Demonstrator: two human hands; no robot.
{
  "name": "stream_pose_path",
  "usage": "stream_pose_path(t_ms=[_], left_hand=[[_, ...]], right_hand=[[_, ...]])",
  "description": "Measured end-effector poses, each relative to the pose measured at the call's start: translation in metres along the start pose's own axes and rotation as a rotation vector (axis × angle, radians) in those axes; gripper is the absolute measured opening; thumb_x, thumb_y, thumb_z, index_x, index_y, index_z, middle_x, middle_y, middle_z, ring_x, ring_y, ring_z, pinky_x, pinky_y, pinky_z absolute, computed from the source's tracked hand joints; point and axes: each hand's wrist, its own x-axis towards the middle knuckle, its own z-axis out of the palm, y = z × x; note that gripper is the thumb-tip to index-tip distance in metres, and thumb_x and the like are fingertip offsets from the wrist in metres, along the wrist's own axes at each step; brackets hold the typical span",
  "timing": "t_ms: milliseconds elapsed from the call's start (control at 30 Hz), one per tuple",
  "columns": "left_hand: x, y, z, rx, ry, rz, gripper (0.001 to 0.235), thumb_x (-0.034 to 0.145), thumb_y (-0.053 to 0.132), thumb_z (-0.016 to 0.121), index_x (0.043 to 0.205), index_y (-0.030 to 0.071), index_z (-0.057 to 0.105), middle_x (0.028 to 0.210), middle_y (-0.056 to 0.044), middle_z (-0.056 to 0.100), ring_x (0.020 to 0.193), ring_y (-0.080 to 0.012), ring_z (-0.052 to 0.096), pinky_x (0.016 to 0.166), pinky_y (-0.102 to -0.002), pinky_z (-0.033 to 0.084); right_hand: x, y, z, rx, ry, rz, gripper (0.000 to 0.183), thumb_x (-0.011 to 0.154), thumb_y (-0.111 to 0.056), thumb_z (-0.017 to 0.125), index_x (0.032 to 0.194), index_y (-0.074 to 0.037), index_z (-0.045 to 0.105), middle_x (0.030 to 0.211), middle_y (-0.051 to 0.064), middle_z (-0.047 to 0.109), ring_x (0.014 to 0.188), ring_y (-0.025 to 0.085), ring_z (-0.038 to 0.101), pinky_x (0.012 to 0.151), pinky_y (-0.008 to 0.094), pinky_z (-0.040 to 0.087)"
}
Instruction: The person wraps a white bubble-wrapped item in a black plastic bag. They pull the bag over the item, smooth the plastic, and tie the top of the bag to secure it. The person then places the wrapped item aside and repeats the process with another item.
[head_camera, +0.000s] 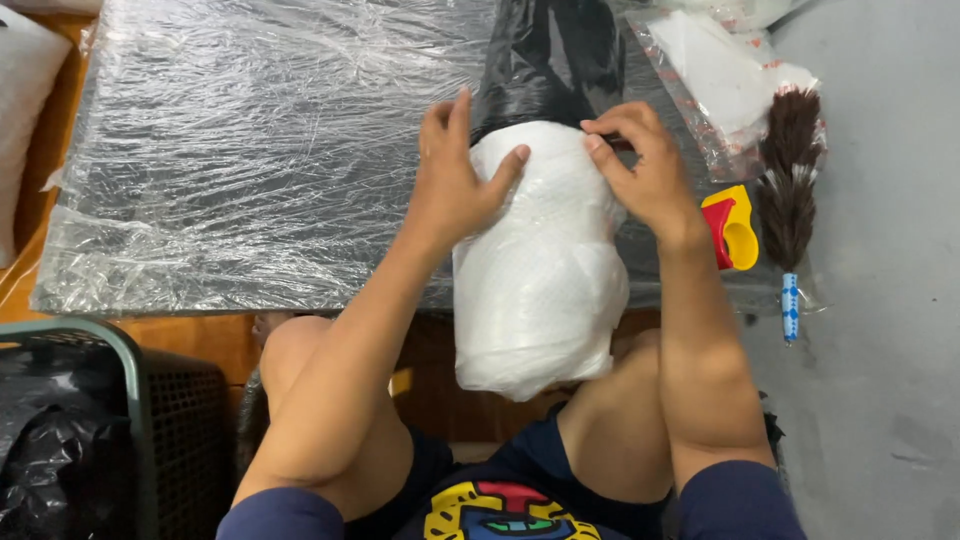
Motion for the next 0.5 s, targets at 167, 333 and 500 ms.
stream_pose_path(t_ms=[167,333,500], left_hand=[[0.003,-0.021,0.027,-0.028,-0.022,0.031,0.084,0.092,0.065,0.069,0.146,0.003,0.052,0.138,-0.020,0.054,0.134,-0.0406,0.055,0.104,-0.053,0.052],[-0.003,0.011,0.041,0.004,0.007,-0.045,0.080,0.089,0.068,0.069,0.141,0.009,0.059,0.133,-0.014,0.054,0.133,-0.0346,0.055,0.102,-0.048,0.054],[-0.006,0.024,0.049,0.114,0.133,0.047,0.074,0.089,0.062,0.066,0.135,0.003,0.063,0.115,-0.013,0.055,0.109,-0.0322,0.055,0.084,-0.046,0.054]], right_hand=[[-0.010,0.019,-0.004,0.046,0.108,-0.018,0.020,0.108,-0.010,0.069,0.126,-0.003,0.072,0.115,0.017,0.060,0.105,0.034,0.067,0.088,0.041,0.059],[-0.010,0.003,-0.013,0.106,0.188,0.005,0.021,0.112,-0.008,0.060,0.129,-0.003,0.071,0.117,0.014,0.061,0.112,0.028,0.065,0.094,0.039,0.056],[-0.005,-0.007,0.002,-0.118,0.062,-0.066,0.031,0.111,-0.020,0.056,0.137,-0.008,0.067,0.127,0.009,0.059,0.119,0.029,0.051,0.105,0.044,0.043]])
